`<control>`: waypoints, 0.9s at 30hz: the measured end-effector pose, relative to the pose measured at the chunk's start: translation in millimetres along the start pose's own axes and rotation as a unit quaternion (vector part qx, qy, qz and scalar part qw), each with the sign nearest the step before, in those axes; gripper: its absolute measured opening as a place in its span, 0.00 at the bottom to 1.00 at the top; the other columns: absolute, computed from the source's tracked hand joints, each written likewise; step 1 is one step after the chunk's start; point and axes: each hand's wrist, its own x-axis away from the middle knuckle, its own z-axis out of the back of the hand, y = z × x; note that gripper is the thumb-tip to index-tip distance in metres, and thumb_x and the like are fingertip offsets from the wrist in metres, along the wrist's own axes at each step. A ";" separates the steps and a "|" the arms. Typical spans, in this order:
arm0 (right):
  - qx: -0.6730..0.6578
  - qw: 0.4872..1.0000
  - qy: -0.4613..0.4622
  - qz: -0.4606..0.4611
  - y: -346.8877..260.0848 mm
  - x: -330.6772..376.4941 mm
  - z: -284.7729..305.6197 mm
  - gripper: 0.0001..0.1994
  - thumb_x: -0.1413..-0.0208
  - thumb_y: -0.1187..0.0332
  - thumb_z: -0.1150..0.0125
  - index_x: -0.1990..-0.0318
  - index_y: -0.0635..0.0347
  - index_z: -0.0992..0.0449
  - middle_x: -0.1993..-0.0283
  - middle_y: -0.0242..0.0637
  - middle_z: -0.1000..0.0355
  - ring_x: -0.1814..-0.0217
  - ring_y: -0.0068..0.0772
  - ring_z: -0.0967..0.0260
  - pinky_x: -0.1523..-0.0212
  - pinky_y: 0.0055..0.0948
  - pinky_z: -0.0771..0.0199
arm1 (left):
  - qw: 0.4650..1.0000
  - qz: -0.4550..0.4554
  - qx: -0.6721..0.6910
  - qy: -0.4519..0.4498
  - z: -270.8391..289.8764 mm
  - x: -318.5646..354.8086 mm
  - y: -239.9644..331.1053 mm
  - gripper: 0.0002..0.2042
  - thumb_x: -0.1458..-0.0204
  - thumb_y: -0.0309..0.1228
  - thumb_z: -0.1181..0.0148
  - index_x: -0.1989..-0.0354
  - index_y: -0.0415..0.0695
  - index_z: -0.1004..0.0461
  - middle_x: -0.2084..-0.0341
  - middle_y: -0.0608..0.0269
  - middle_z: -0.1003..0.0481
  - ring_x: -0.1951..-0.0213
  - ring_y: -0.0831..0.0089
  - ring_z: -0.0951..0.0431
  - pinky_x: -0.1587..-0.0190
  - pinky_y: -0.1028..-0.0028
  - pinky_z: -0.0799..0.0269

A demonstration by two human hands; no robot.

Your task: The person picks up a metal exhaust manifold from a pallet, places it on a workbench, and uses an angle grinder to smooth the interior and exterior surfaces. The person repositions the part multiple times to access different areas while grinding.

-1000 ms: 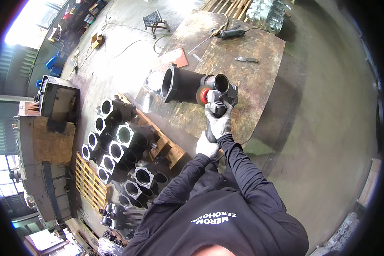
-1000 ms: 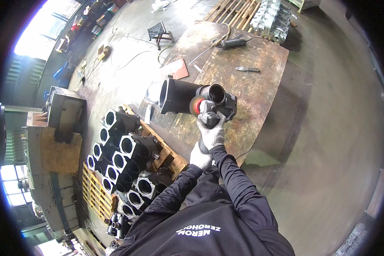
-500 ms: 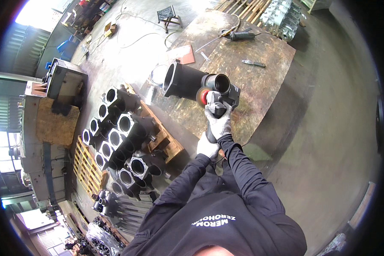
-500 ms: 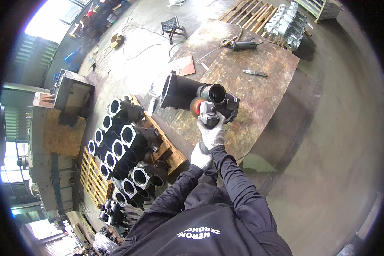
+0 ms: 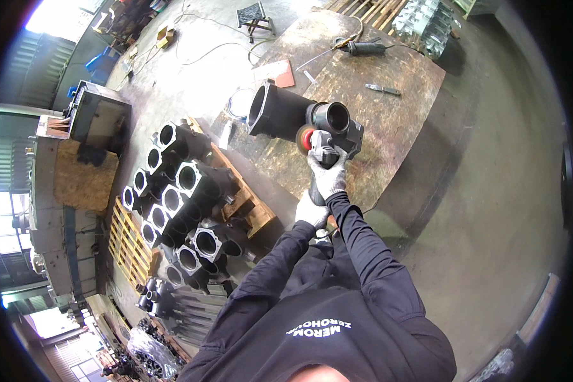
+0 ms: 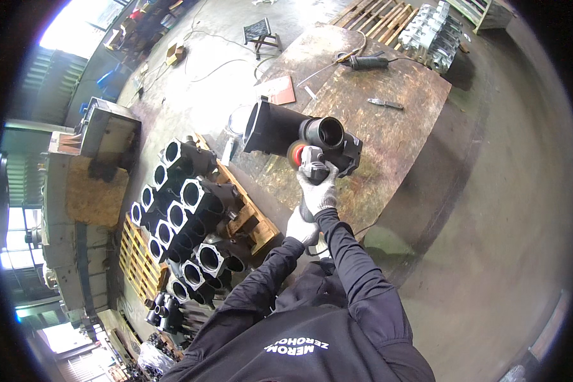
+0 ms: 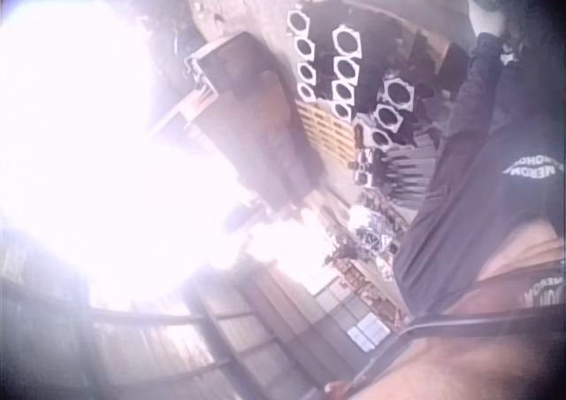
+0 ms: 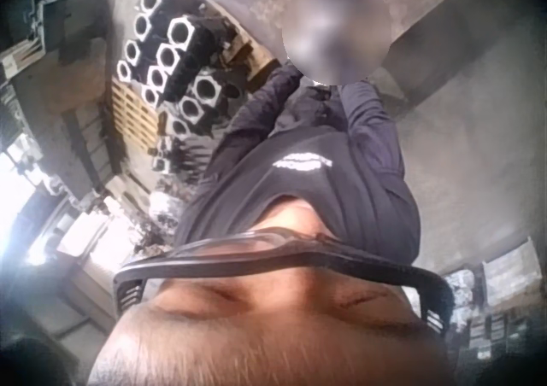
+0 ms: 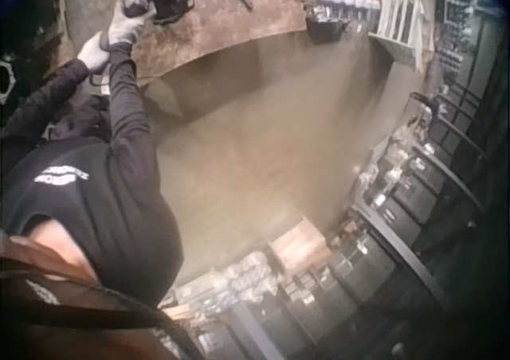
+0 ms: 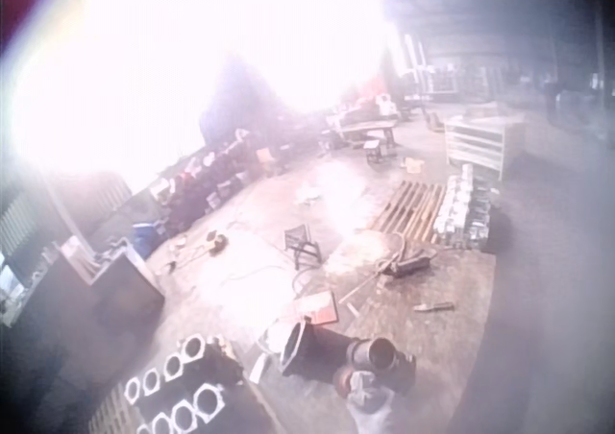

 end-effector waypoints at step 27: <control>0.007 1.000 -0.026 -0.002 -12.4 2.1 31.3 0.40 0.54 0.62 0.20 0.38 0.59 0.41 0.45 0.49 0.30 0.43 0.40 0.30 0.40 0.39 0.29 | 0.998 0.054 -0.018 -0.001 -22.0 21.7 19.3 0.26 0.57 0.32 0.34 0.47 0.37 0.31 0.56 0.39 0.21 0.49 0.47 0.20 0.47 0.62 0.26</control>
